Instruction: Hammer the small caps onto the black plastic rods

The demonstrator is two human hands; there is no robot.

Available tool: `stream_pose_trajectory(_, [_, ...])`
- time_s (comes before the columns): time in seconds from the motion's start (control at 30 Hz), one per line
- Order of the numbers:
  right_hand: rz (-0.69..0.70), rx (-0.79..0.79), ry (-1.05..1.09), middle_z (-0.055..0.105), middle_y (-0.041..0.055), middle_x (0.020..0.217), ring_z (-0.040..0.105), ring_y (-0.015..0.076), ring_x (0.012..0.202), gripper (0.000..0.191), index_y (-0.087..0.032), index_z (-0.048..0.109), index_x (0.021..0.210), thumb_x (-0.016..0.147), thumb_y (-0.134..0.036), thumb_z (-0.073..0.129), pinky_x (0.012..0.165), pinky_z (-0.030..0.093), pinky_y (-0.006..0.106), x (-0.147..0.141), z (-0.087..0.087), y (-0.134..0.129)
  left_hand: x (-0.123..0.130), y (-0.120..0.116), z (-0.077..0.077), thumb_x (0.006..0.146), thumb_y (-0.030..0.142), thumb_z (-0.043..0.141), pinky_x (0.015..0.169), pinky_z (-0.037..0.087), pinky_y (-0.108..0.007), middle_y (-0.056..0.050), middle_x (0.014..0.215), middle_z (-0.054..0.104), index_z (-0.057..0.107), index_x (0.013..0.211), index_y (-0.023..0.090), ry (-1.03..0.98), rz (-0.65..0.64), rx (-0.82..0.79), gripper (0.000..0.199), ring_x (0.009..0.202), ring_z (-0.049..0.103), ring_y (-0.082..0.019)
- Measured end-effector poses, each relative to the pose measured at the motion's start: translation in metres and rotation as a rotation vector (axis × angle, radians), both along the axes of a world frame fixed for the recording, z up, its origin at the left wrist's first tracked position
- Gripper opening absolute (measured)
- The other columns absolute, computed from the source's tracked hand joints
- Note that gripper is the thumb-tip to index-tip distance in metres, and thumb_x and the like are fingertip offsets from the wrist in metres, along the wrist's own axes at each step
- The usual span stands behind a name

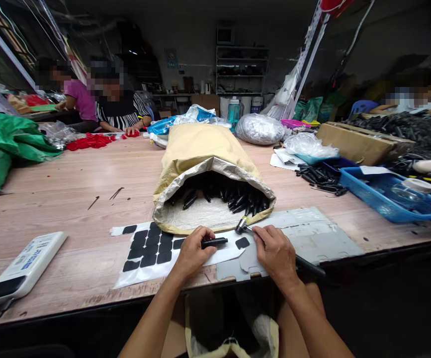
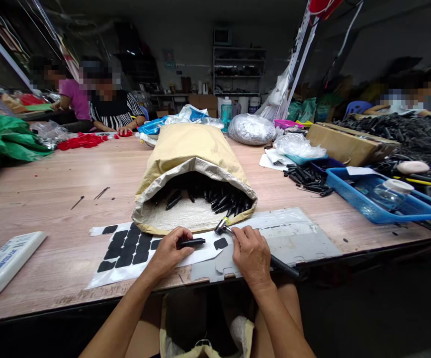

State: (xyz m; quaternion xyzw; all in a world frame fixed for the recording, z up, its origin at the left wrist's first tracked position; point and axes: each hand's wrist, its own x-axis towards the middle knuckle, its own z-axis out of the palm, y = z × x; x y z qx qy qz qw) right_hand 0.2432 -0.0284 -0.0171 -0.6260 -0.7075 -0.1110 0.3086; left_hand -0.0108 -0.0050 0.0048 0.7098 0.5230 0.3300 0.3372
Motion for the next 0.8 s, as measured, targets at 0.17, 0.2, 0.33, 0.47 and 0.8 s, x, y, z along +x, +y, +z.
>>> stream_pose_trajectory(0.17, [0.001,0.014,0.002,0.063,0.0033,0.089,0.054,0.0193,0.087,0.022,-0.025,0.07,0.111,0.094,-0.021,0.056,0.077,0.036,0.031,0.0,0.0,0.001,0.0,0.0,0.003,0.074,0.015,0.064,0.07,0.04,-0.026,0.001,0.093,0.062,0.062,0.092,0.022,-0.014,-0.013,0.005,0.02,0.084,0.056,-0.017])
stream_pose_trajectory(0.2, [0.002,0.015,0.003,0.063,0.0033,0.089,0.054,0.0193,0.087,0.022,-0.025,0.07,0.111,0.094,-0.021,0.056,0.077,0.036,0.031,0.0,0.0,0.001,0.001,-0.002,0.006,0.075,0.016,0.065,0.069,0.039,-0.026,0.001,0.094,0.063,0.062,0.093,0.022,-0.01,-0.025,0.01,0.019,0.084,0.056,-0.017])
stream_pose_trajectory(0.33, [0.005,0.005,0.005,0.064,0.0031,0.091,0.054,0.0195,0.087,0.022,-0.025,0.069,0.112,0.094,-0.022,0.056,0.077,0.036,0.032,0.001,-0.001,0.001,0.007,-0.032,0.027,0.083,0.023,0.067,0.071,0.04,-0.026,0.001,0.093,0.066,0.066,0.097,0.023,0.017,-0.178,0.008,0.014,0.084,0.057,-0.016])
stream_pose_trajectory(0.47, [-0.001,-0.003,0.002,0.064,0.0033,0.091,0.054,0.02,0.087,0.022,-0.025,0.069,0.112,0.094,-0.022,0.056,0.078,0.036,0.032,0.0,-0.001,0.001,0.02,-0.079,0.027,0.085,0.03,0.069,0.067,0.041,-0.024,0.004,0.083,0.069,0.07,0.098,0.028,0.091,-0.488,-0.172,0.014,0.074,0.06,-0.014])
stream_pose_trajectory(0.8, [-0.003,0.002,0.009,0.063,0.0038,0.091,0.054,0.02,0.088,0.022,-0.024,0.069,0.111,0.093,-0.021,0.056,0.078,0.037,0.032,-0.001,0.0,0.0,0.054,-0.099,-0.122,0.088,0.034,0.055,0.102,0.047,-0.051,-0.013,0.133,0.067,0.055,0.142,0.027,0.478,-0.292,-0.704,0.054,0.122,0.063,-0.036])
